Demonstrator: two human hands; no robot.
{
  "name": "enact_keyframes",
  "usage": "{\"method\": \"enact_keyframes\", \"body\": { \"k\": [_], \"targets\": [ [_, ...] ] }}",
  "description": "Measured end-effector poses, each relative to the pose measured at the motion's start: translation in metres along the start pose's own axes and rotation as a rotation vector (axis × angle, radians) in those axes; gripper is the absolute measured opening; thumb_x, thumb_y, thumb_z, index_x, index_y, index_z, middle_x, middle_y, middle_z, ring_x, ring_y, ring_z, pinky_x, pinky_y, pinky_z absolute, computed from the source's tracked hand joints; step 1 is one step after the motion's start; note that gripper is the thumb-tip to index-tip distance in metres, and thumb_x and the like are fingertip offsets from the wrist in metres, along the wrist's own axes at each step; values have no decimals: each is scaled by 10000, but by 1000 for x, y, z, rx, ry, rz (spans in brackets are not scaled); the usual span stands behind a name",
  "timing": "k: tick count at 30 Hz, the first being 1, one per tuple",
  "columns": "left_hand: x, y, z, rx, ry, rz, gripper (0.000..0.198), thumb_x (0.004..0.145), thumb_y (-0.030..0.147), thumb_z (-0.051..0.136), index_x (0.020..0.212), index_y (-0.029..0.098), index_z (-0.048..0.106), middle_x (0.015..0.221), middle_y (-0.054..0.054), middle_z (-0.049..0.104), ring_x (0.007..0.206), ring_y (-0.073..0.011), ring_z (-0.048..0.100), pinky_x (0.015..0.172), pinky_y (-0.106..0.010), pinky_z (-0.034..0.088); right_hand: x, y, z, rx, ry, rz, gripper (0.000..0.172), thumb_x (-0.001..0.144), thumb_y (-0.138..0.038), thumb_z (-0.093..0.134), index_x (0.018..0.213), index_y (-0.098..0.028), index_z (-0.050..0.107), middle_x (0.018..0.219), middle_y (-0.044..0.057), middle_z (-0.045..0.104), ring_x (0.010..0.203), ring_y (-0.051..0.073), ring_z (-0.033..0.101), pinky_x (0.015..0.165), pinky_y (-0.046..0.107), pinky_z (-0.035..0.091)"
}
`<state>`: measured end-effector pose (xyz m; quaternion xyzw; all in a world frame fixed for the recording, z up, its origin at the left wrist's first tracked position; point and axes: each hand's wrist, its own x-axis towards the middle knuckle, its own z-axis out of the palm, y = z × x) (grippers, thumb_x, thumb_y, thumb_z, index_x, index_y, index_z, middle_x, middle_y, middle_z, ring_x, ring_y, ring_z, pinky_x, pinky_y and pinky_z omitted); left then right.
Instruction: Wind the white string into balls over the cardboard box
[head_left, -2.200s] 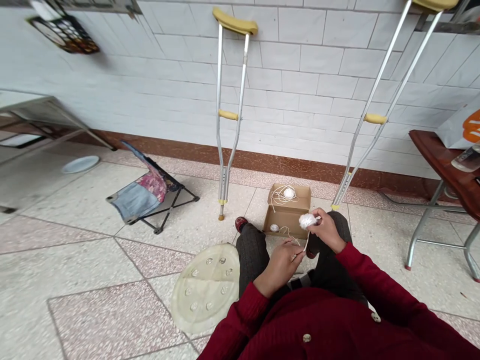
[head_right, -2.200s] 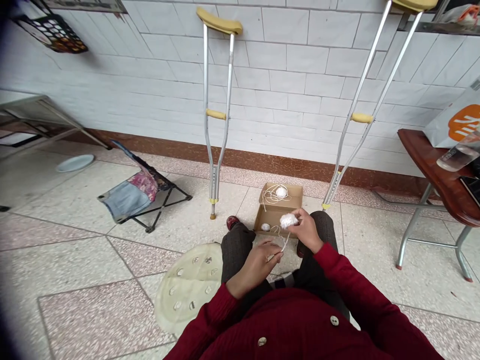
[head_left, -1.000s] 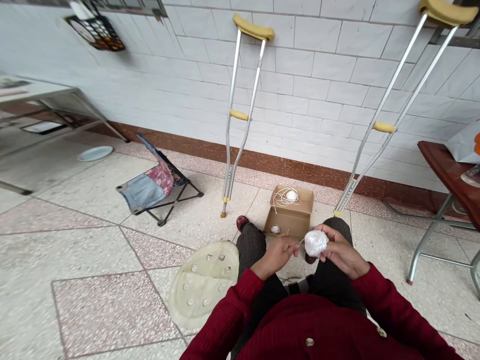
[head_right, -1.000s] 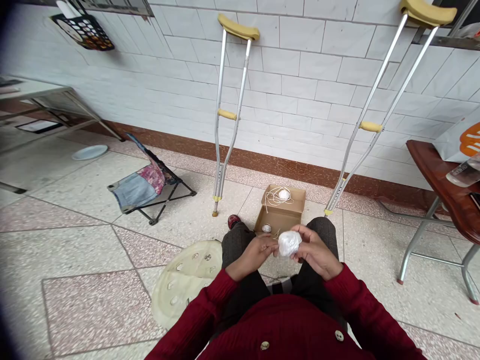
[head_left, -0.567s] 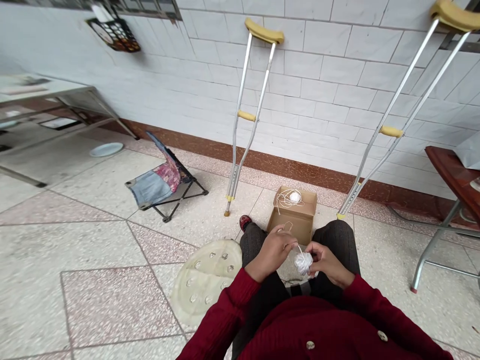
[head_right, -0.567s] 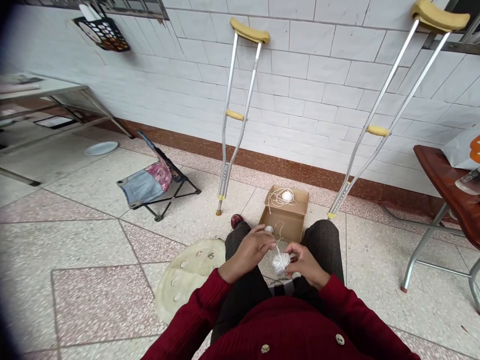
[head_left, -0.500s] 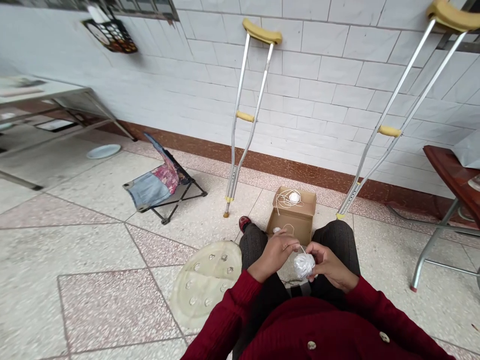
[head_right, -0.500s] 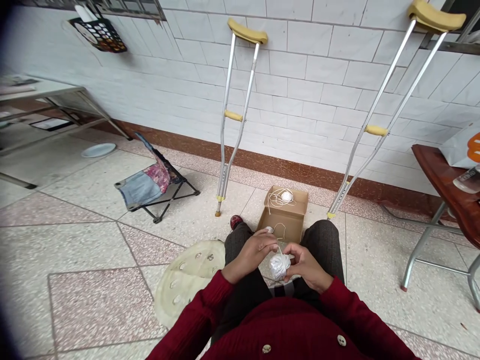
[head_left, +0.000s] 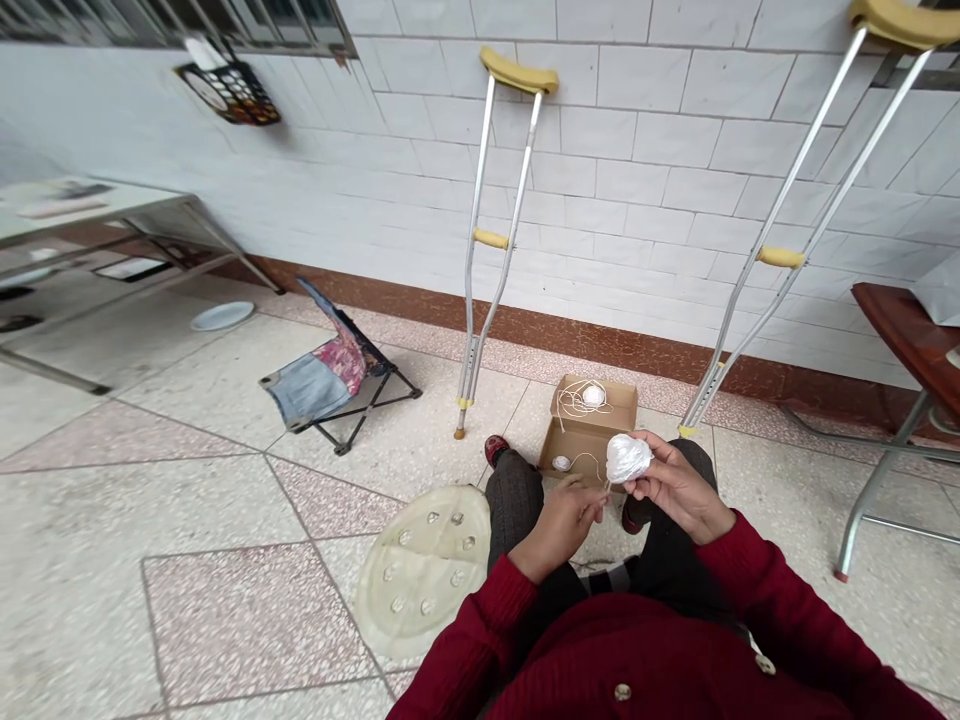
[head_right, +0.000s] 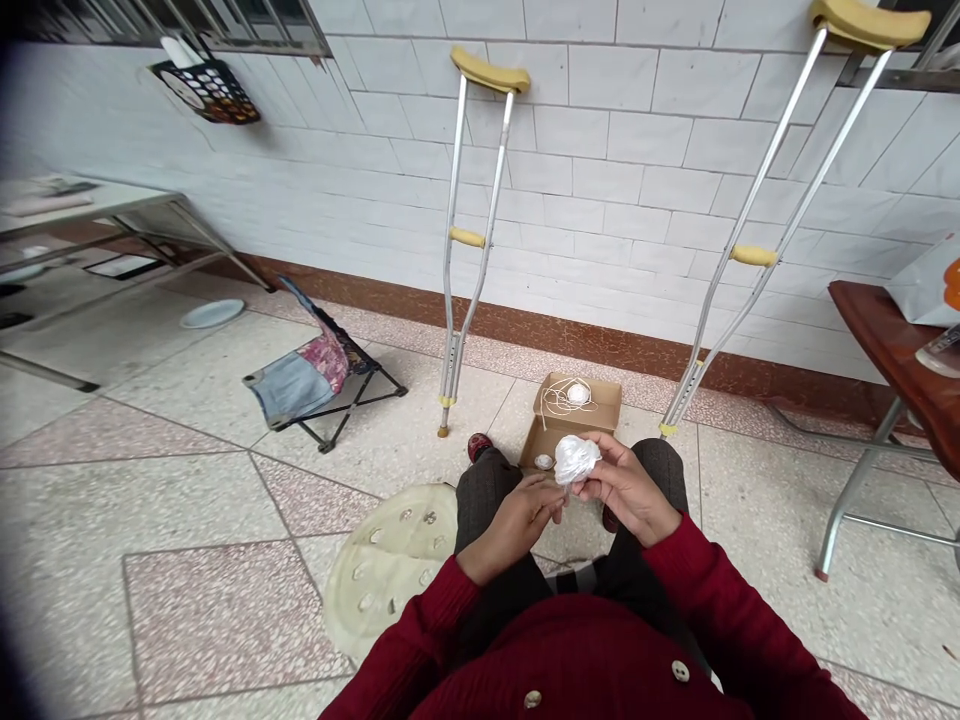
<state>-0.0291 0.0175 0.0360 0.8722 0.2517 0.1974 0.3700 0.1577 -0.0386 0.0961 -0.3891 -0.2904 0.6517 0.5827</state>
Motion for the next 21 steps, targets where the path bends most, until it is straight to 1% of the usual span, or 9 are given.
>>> {"method": "enact_keyframes", "body": {
  "k": [4, 6, 8, 10, 12, 14, 17, 19, 21],
  "targets": [
    [-1, 7, 10, 44, -68, 2, 325, 953, 213, 396, 694, 179, 589, 715, 13, 650, 736, -121, 595, 1042, -341, 334, 12, -6, -10, -116, 104, -88, 325, 719, -264, 706, 1004, -201, 562, 756, 0, 621, 552, 103, 574, 448, 186, 425],
    [0, 15, 9, 63, -84, 23, 311, 946, 213, 414, 692, 178, 591, 701, 16, 648, 711, -116, 593, 1027, -331, 351, 20, 7, -23, -269, 207, -149, 310, 683, -254, 704, 948, -200, 553, 757, -19, 591, 485, 75, 512, 382, 165, 348],
    [1, 21, 3, 115, -56, 59, 278, 934, 208, 433, 724, 180, 613, 725, 2, 658, 737, -127, 599, 1035, -343, 347, 25, 31, -36, -462, 287, -185, 331, 601, -181, 714, 890, -195, 553, 751, -37, 563, 458, 53, 463, 360, 151, 305],
    [2, 22, -9, 178, 2, 83, 236, 920, 190, 444, 795, 185, 643, 807, -20, 679, 815, -145, 609, 1062, -372, 321, 22, 59, -45, -562, 235, -132, 331, 563, -133, 694, 860, -186, 560, 761, -33, 563, 507, 63, 494, 385, 144, 336],
    [4, 15, -21, 211, 39, 88, 222, 906, 163, 449, 845, 195, 660, 883, -29, 690, 889, -157, 608, 1087, -405, 286, 11, 80, -46, -509, 132, 11, 340, 589, -160, 674, 903, -196, 550, 732, -45, 548, 467, 64, 488, 363, 148, 330],
    [6, 5, -28, 181, 37, 65, 242, 904, 146, 434, 833, 200, 659, 868, -12, 692, 877, -151, 609, 1090, -412, 281, -6, 87, -38, -389, 44, 119, 360, 620, -187, 667, 957, -205, 541, 760, -40, 559, 453, 66, 499, 361, 158, 350],
    [9, -8, -22, 63, 14, 1, 280, 914, 148, 404, 777, 191, 645, 765, 11, 681, 785, -136, 610, 1065, -384, 322, -26, 69, -17, -212, -19, 155, 379, 665, -202, 671, 1016, -222, 528, 842, -18, 586, 517, 76, 538, 420, 178, 421],
    [8, -9, -8, -7, 13, -32, 288, 913, 163, 413, 739, 181, 641, 743, 2, 679, 776, -143, 614, 1037, -361, 354, -29, 45, -4, -140, -25, 122, 380, 689, -205, 676, 1028, -230, 507, 841, -13, 590, 565, 89, 557, 468, 194, 456],
    [4, -3, 7, -47, 2, -55, 300, 916, 196, 434, 693, 174, 634, 730, -7, 678, 774, -152, 619, 1012, -346, 378, -22, 22, 3, -120, -7, 61, 386, 704, -207, 675, 1037, -233, 481, 823, -12, 589, 595, 103, 568, 501, 210, 477]
  ]
}}
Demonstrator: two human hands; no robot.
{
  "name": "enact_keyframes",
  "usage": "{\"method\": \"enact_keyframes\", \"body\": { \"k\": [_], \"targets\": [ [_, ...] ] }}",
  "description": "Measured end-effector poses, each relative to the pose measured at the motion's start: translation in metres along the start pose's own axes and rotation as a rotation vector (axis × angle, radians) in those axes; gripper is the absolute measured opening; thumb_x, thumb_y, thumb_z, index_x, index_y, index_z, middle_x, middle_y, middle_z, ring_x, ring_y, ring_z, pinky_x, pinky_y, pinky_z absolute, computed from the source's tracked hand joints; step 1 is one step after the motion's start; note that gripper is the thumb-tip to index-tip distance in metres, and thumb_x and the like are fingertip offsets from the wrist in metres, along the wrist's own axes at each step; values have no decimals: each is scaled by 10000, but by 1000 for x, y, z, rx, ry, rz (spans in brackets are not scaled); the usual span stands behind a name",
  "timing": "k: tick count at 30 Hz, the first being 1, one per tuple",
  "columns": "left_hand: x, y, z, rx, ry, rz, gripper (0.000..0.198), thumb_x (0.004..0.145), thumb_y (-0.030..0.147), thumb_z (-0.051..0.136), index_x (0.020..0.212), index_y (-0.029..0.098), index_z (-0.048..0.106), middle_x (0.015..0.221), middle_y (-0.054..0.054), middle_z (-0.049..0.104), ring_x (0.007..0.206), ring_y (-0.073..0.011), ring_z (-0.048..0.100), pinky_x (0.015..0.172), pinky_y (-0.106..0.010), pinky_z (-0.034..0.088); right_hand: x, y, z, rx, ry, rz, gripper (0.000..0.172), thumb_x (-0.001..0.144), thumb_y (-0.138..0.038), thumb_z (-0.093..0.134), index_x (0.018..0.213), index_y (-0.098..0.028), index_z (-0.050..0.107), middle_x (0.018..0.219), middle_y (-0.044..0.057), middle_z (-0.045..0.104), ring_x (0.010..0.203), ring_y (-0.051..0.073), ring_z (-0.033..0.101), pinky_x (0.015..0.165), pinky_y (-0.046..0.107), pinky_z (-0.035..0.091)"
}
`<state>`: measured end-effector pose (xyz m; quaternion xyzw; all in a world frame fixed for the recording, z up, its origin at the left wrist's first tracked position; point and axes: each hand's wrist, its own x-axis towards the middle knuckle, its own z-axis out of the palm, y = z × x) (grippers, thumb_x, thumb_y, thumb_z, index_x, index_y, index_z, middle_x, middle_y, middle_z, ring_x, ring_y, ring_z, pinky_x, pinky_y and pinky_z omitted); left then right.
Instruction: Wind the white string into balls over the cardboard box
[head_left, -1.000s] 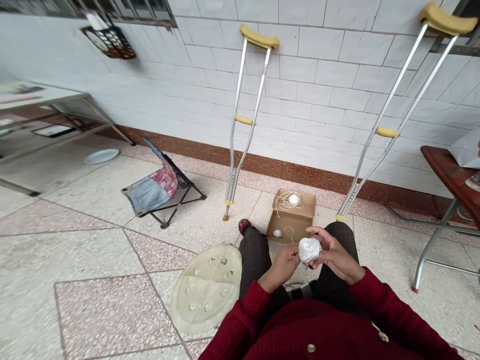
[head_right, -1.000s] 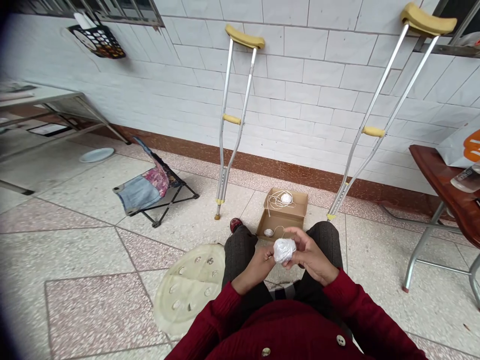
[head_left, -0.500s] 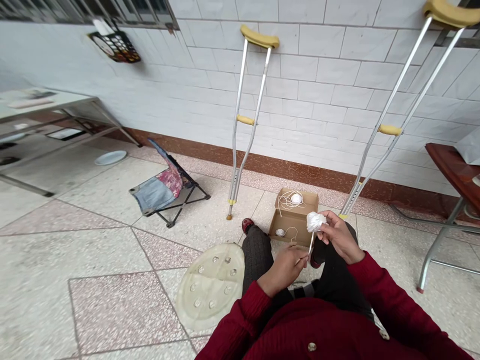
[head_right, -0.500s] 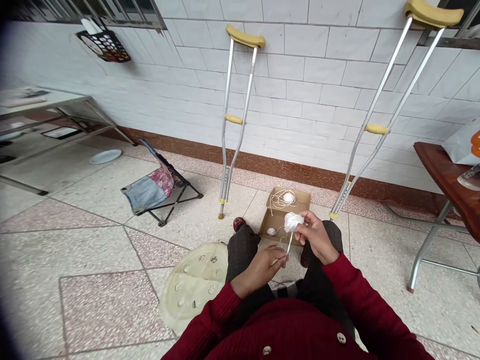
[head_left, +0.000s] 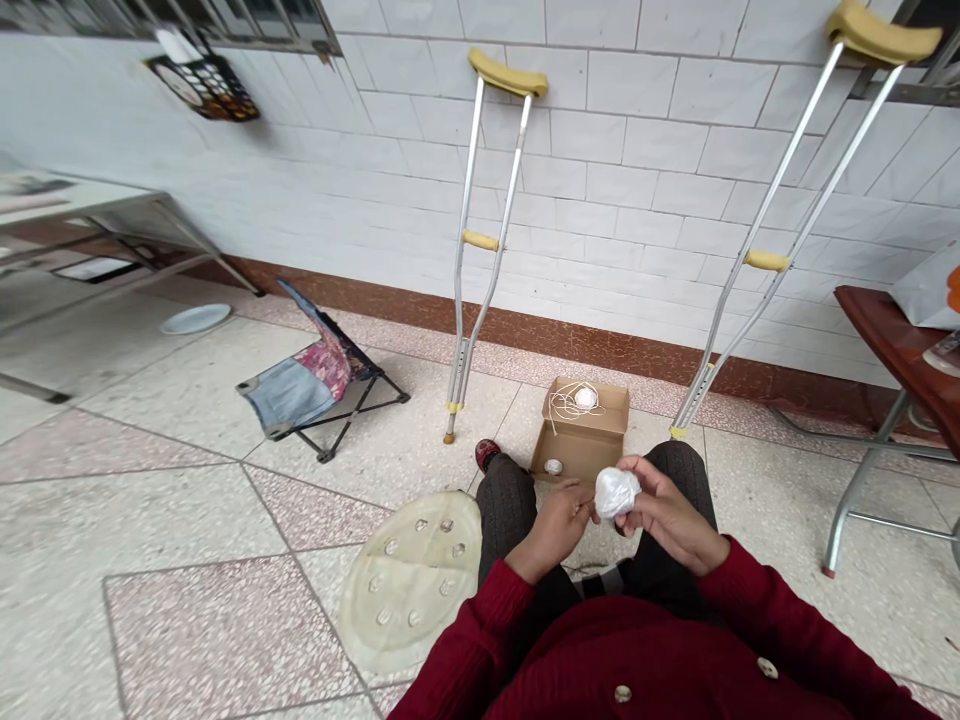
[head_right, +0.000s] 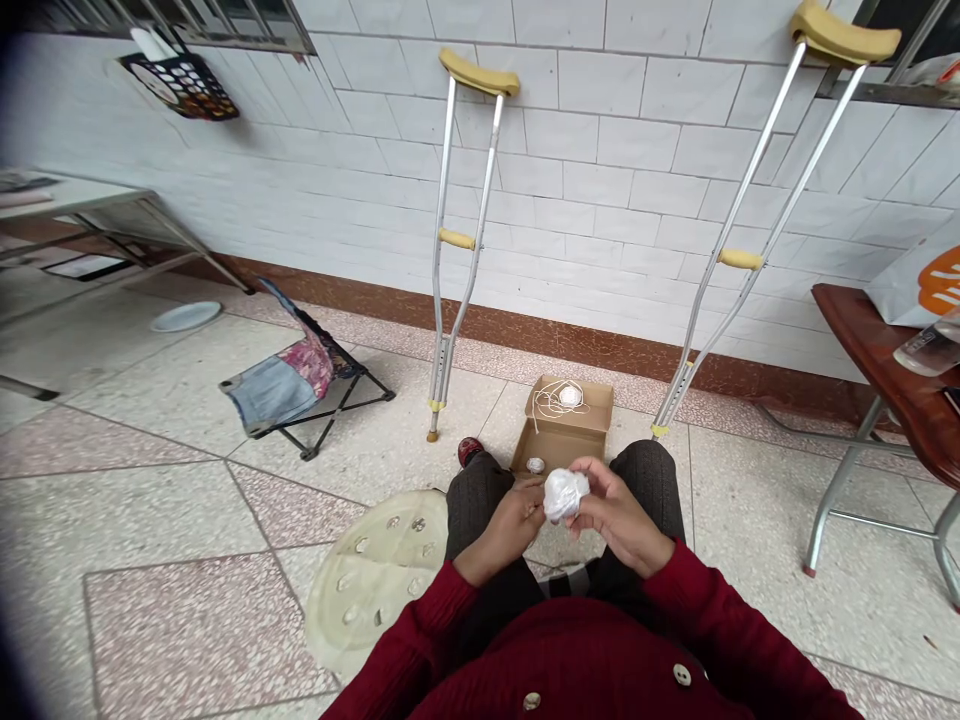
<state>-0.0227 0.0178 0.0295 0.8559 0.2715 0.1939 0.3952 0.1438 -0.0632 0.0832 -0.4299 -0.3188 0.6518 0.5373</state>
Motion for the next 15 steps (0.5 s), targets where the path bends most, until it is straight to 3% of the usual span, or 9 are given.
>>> {"method": "enact_keyframes", "body": {
  "k": [3, 7, 11, 15],
  "targets": [
    [-7, 15, 13, 12, -66, -1, 342, 931, 230, 436, 642, 173, 612, 650, 10, 649, 683, -132, 604, 1021, -351, 370, 25, -15, -8, -87, 129, -129, 383, 694, -216, 664, 1023, -235, 468, 825, -20, 572, 550, 91, 536, 438, 190, 427],
    [-12, 30, -6, 152, -40, 77, 317, 937, 216, 421, 694, 178, 622, 670, 2, 653, 668, -128, 594, 1054, -374, 339, 52, 14, -28, -365, 324, -235, 356, 592, -175, 693, 892, -202, 504, 836, -25, 545, 482, 49, 459, 359, 153, 297],
    [-8, 28, -39, 255, 56, 130, 235, 928, 213, 444, 838, 194, 660, 829, -36, 693, 835, -167, 619, 1068, -409, 318, 36, 54, -28, -354, 151, -59, 332, 610, -155, 645, 915, -199, 523, 754, -37, 553, 468, 65, 470, 362, 160, 343],
    [0, 17, -42, 175, 34, 136, 263, 938, 215, 430, 818, 196, 664, 822, -16, 690, 834, -151, 617, 1078, -395, 304, 1, 50, -7, -176, -88, 113, 362, 641, -162, 658, 968, -216, 513, 796, -28, 588, 517, 98, 542, 414, 201, 439]
  ]
}}
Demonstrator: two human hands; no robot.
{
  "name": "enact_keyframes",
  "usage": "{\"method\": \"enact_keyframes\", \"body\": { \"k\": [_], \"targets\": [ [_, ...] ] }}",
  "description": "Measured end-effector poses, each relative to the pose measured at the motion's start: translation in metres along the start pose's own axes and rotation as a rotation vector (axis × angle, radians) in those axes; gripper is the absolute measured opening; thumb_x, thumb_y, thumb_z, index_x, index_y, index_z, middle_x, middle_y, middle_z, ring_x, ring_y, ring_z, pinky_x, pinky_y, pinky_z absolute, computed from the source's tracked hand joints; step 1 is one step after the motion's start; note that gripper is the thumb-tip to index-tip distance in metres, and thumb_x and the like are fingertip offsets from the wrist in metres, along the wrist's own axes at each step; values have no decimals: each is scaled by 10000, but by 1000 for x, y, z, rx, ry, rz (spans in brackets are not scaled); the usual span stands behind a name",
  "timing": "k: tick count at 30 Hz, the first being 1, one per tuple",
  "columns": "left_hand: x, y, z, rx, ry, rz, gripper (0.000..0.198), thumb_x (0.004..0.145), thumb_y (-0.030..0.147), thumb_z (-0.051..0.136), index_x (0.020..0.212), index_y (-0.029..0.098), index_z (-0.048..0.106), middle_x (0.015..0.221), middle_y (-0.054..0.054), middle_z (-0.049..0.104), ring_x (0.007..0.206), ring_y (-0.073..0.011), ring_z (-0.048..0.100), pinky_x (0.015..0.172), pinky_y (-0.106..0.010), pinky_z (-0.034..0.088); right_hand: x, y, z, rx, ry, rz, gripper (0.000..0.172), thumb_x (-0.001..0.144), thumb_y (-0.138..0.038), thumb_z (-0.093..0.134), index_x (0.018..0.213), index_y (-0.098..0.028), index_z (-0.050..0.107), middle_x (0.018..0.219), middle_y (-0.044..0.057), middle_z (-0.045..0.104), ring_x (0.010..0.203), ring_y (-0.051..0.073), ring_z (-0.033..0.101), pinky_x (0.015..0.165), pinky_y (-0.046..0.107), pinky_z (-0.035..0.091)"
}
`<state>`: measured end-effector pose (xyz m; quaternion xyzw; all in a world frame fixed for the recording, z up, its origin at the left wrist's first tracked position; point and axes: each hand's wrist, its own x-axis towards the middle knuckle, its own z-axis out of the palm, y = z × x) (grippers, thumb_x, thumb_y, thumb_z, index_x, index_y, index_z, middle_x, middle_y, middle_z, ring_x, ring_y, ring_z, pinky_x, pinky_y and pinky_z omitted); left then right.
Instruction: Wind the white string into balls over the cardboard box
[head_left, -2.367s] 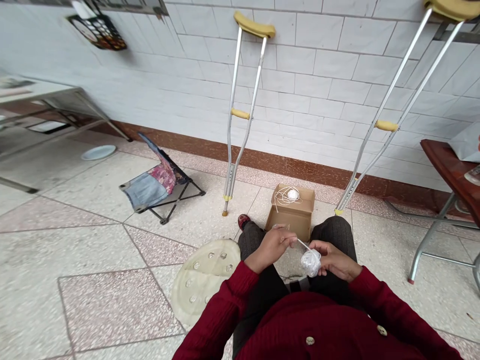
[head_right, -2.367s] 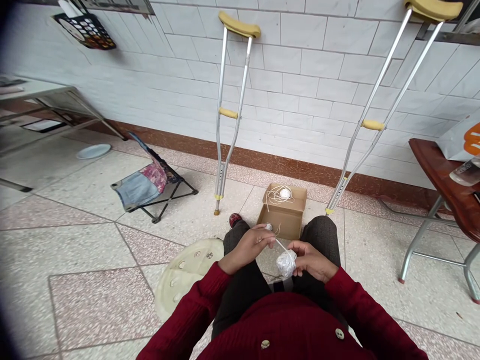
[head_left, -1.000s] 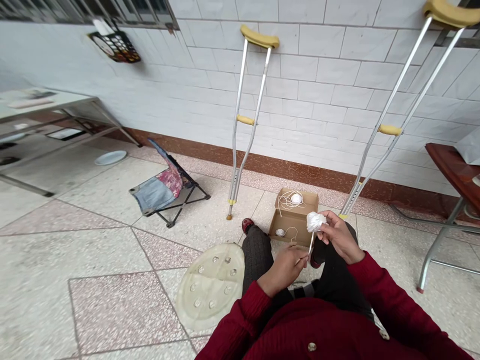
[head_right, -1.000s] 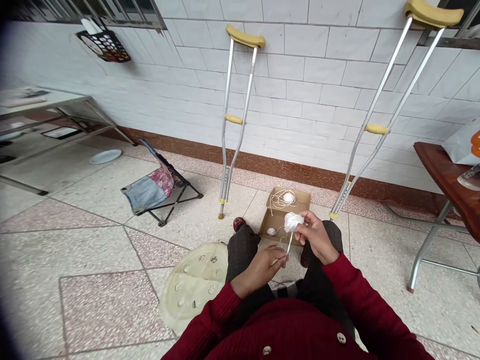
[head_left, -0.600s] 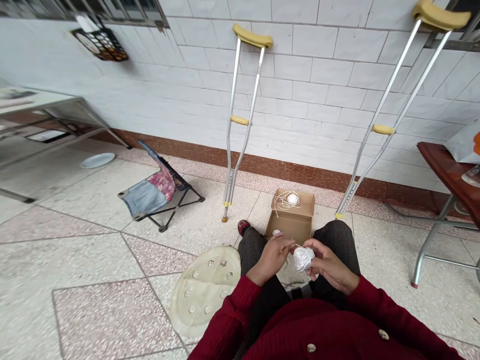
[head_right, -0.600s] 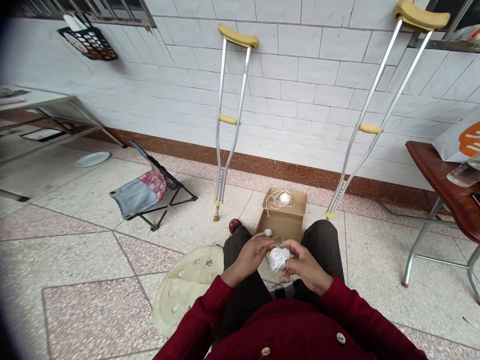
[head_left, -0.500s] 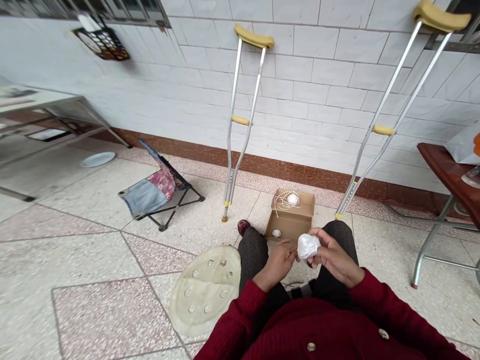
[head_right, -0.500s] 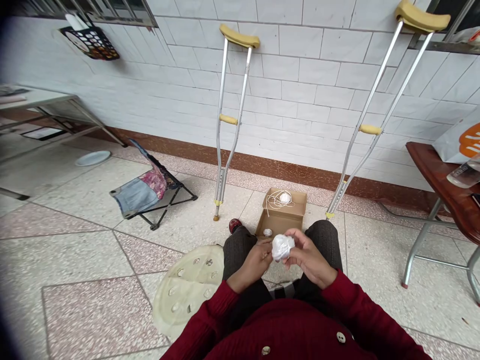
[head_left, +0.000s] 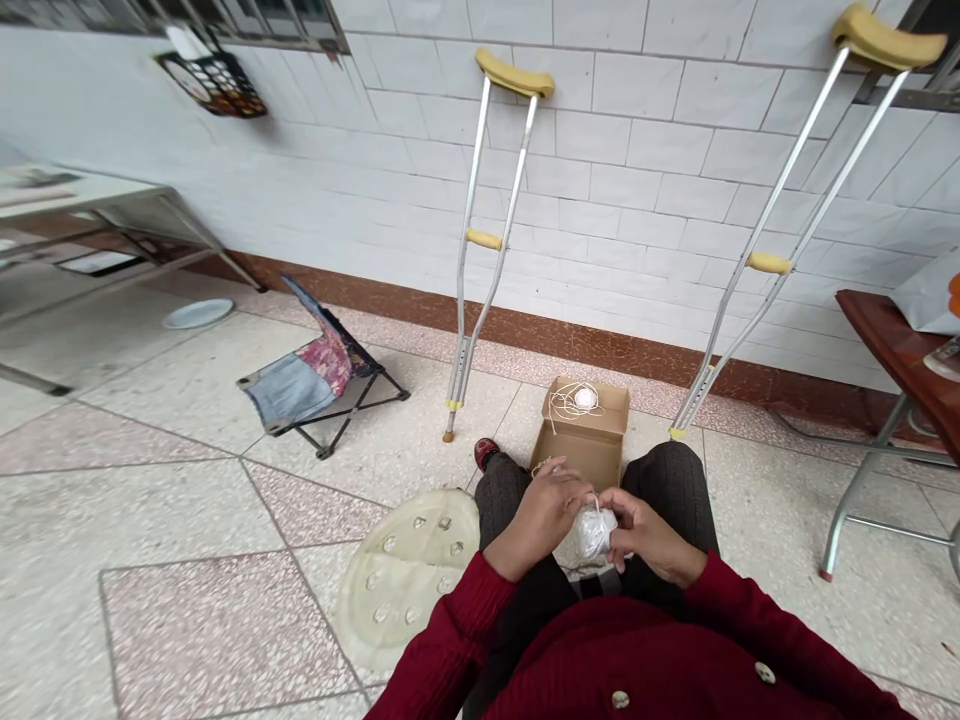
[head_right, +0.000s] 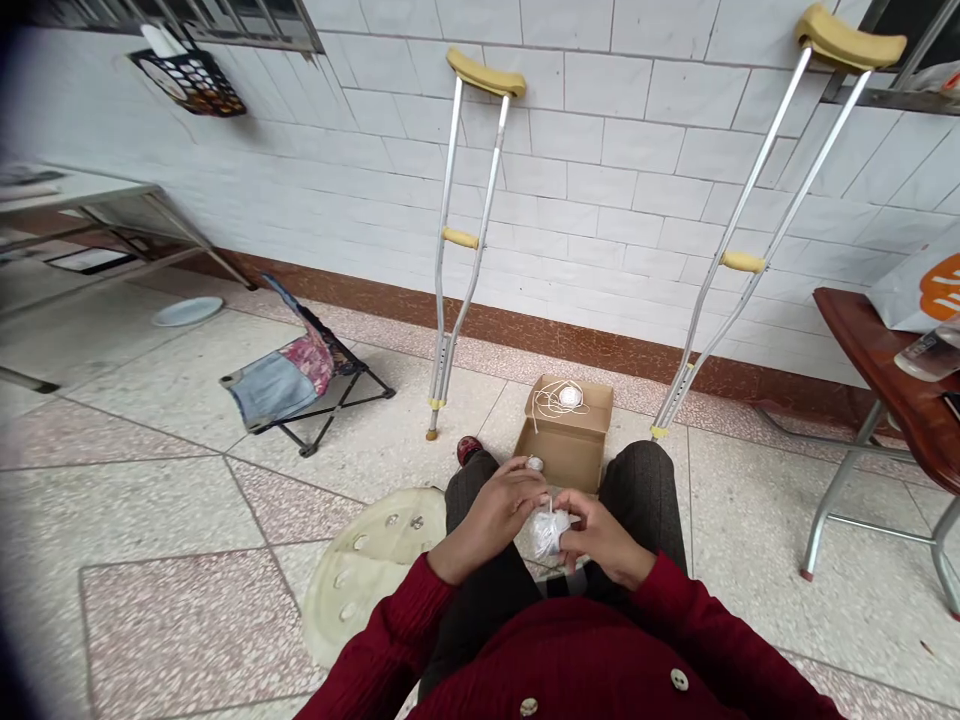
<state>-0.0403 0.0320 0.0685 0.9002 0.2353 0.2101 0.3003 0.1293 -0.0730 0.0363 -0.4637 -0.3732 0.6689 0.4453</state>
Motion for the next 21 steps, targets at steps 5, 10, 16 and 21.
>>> {"method": "enact_keyframes", "body": {
  "k": [5, 10, 16, 21],
  "targets": [
    [-4, -9, 38, -186, -40, -84, 293, 945, 246, 421, 803, 188, 670, 792, 0, 698, 770, -135, 612, 1052, -355, 341, -18, -51, 2, 153, 37, -56, 375, 693, -205, 708, 998, -222, 489, 840, -6, 609, 600, 113, 585, 503, 220, 482],
    [-17, 0, 55, -182, -149, -132, 362, 948, 268, 419, 662, 169, 618, 652, 11, 653, 669, -122, 600, 1038, -365, 355, 16, -66, -25, 18, 354, -287, 377, 655, -188, 709, 948, -226, 474, 794, -29, 579, 526, 91, 547, 418, 182, 394],
    [-11, 10, 17, -60, 43, -37, 265, 944, 260, 447, 798, 191, 657, 837, -18, 689, 877, -151, 611, 1094, -393, 269, 31, -3, -29, -219, 208, -44, 339, 581, -115, 663, 860, -204, 493, 679, -67, 562, 421, 66, 485, 354, 155, 335],
    [-5, -1, 20, -251, 75, -117, 313, 942, 340, 463, 758, 189, 666, 825, -10, 693, 844, -149, 616, 1055, -362, 322, -5, -10, -10, 66, -66, 73, 370, 669, -173, 686, 996, -208, 517, 805, -16, 633, 513, 94, 572, 461, 198, 447]
  ]
}}
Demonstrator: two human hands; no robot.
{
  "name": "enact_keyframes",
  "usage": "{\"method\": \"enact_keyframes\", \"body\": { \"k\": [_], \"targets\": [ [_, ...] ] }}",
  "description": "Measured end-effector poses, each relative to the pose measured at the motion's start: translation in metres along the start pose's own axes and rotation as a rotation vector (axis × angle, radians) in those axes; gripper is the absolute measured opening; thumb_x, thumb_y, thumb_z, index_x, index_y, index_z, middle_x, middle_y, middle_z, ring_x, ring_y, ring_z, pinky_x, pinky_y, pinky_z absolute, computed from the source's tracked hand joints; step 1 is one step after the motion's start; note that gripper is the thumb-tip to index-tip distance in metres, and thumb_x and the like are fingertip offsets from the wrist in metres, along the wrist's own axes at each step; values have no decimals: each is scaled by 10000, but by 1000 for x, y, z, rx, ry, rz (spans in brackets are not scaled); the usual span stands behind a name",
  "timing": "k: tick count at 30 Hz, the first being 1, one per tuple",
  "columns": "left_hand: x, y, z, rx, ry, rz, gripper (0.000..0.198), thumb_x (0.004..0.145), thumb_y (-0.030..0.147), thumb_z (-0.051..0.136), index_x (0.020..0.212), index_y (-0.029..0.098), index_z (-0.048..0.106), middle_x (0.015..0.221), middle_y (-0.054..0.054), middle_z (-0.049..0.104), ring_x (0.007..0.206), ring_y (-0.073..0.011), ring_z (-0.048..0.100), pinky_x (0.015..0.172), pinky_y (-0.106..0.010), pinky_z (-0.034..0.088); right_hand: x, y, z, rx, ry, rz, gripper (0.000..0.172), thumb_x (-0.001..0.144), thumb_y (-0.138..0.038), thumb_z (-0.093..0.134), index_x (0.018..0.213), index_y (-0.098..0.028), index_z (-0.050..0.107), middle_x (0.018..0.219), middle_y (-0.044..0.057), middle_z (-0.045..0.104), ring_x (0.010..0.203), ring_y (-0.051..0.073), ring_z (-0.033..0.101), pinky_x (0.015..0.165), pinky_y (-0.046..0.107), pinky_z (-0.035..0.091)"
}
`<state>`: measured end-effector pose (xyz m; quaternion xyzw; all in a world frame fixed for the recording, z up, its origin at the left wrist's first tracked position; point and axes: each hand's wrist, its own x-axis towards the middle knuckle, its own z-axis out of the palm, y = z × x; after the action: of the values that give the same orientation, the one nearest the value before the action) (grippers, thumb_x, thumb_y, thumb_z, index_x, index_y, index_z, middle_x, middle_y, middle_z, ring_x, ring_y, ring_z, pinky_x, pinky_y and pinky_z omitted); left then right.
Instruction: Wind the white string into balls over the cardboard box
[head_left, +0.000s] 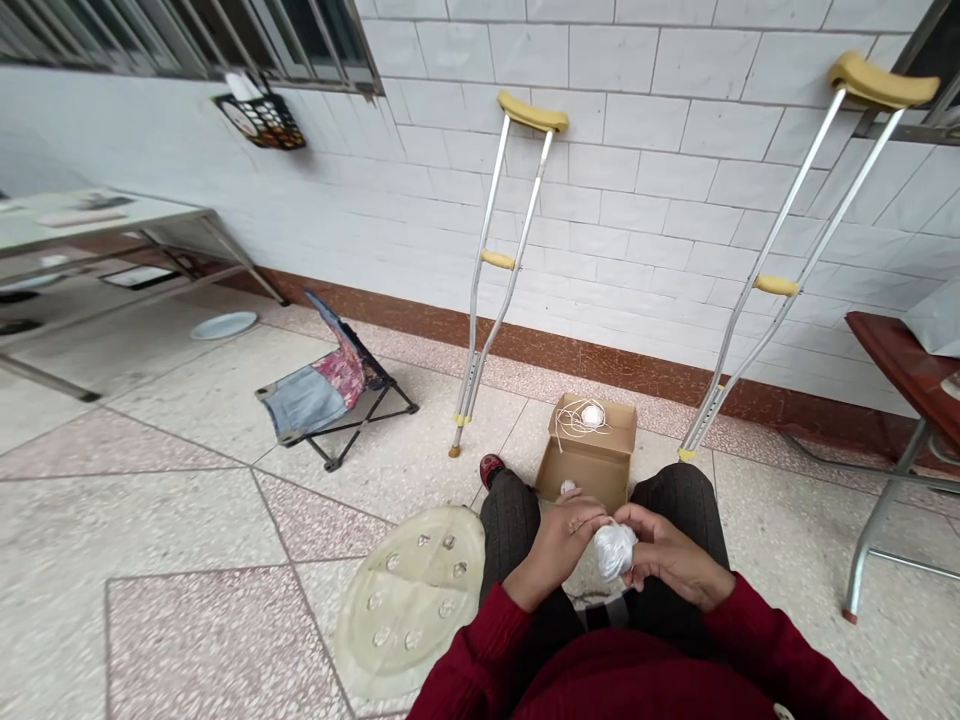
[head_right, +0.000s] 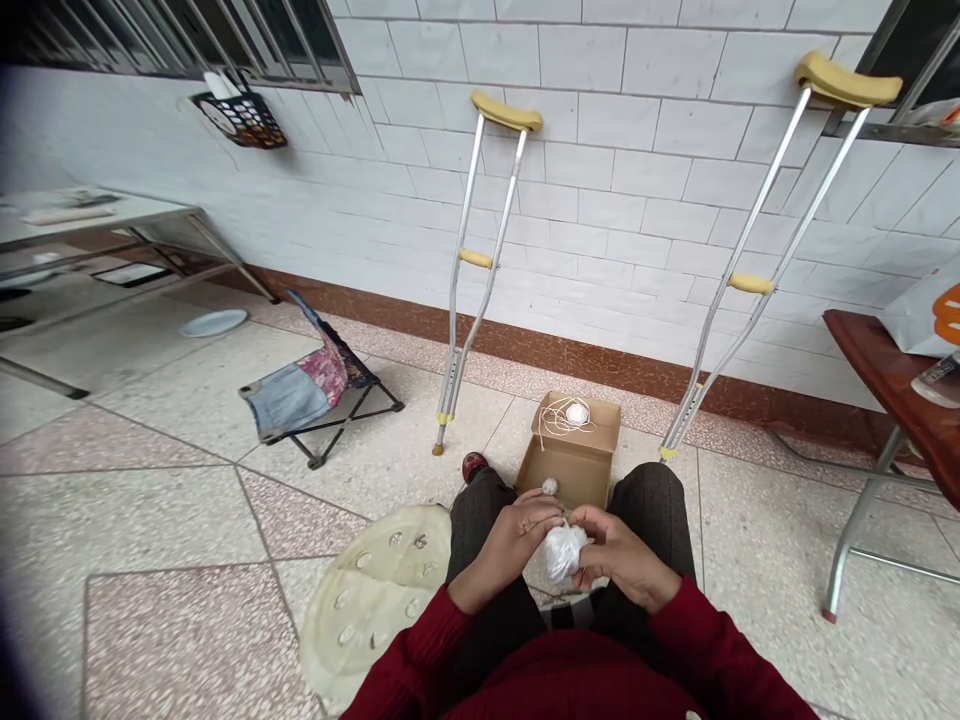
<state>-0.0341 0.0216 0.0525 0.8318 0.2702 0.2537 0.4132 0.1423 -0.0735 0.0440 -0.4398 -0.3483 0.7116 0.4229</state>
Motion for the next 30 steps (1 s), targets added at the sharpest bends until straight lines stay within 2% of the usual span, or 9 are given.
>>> {"method": "enact_keyframes", "body": {
  "k": [3, 6, 11, 13, 16, 18, 21, 25, 30],
  "targets": [
    [0, -5, 14, -69, -8, -48, 359, 954, 362, 428, 752, 181, 662, 783, -5, 689, 797, -148, 615, 1042, -355, 336, -8, -31, 2, 121, 50, -78, 365, 709, -209, 699, 1029, -202, 524, 788, 3, 632, 555, 105, 587, 484, 194, 435],
    [-3, -3, 25, -49, -60, -59, 375, 955, 351, 425, 704, 175, 640, 745, 9, 678, 763, -139, 610, 1058, -365, 319, 7, -49, -7, 160, 196, -207, 340, 721, -232, 682, 1017, -200, 518, 755, 4, 621, 572, 112, 583, 475, 192, 406],
    [-8, 4, 21, 146, -94, 12, 303, 947, 278, 440, 740, 181, 640, 759, 0, 670, 773, -136, 604, 1059, -391, 316, 47, -19, -26, -184, 542, -350, 318, 563, -151, 704, 804, -198, 501, 672, -59, 544, 457, 63, 465, 393, 167, 304],
    [-6, 6, 11, 223, -69, 54, 264, 933, 249, 464, 758, 185, 651, 798, -13, 678, 823, -148, 611, 1071, -402, 299, 50, 3, -28, -298, 460, -278, 328, 523, -125, 705, 780, -193, 514, 673, -65, 542, 459, 60, 464, 394, 164, 311],
    [-1, 5, -4, 227, -56, 77, 236, 923, 255, 491, 776, 192, 665, 817, -13, 684, 847, -153, 614, 1088, -403, 274, 34, 23, -22, -228, 213, -88, 318, 568, -164, 700, 839, -187, 535, 673, -59, 563, 427, 64, 478, 378, 167, 315],
    [3, 4, -9, 149, -56, 57, 256, 932, 280, 482, 780, 193, 667, 814, -4, 685, 823, -143, 612, 1080, -387, 284, 17, 19, -14, -94, 84, -5, 341, 614, -187, 703, 912, -187, 539, 701, -45, 589, 430, 67, 499, 384, 167, 333],
    [7, 0, -3, -1, -62, 5, 340, 957, 320, 428, 754, 177, 662, 777, -3, 681, 769, -136, 604, 1016, -351, 354, -5, -4, -5, 68, -5, -16, 368, 677, -199, 706, 1000, -192, 529, 733, -21, 613, 479, 76, 538, 416, 165, 375],
    [4, -1, 22, -106, -79, -40, 405, 952, 375, 424, 702, 153, 654, 765, -32, 682, 797, -162, 608, 862, -294, 444, -3, -39, -6, 172, 89, -193, 352, 729, -225, 696, 1025, -193, 508, 742, 0, 622, 548, 104, 584, 448, 175, 413],
    [-10, 5, 34, 36, -155, -30, 382, 953, 320, 430, 664, 165, 625, 663, 9, 653, 681, -123, 593, 1020, -353, 360, 40, -33, -31, -17, 433, -338, 307, 666, -230, 710, 880, -199, 491, 670, -44, 576, 454, 79, 513, 378, 163, 332]
  ]
}}
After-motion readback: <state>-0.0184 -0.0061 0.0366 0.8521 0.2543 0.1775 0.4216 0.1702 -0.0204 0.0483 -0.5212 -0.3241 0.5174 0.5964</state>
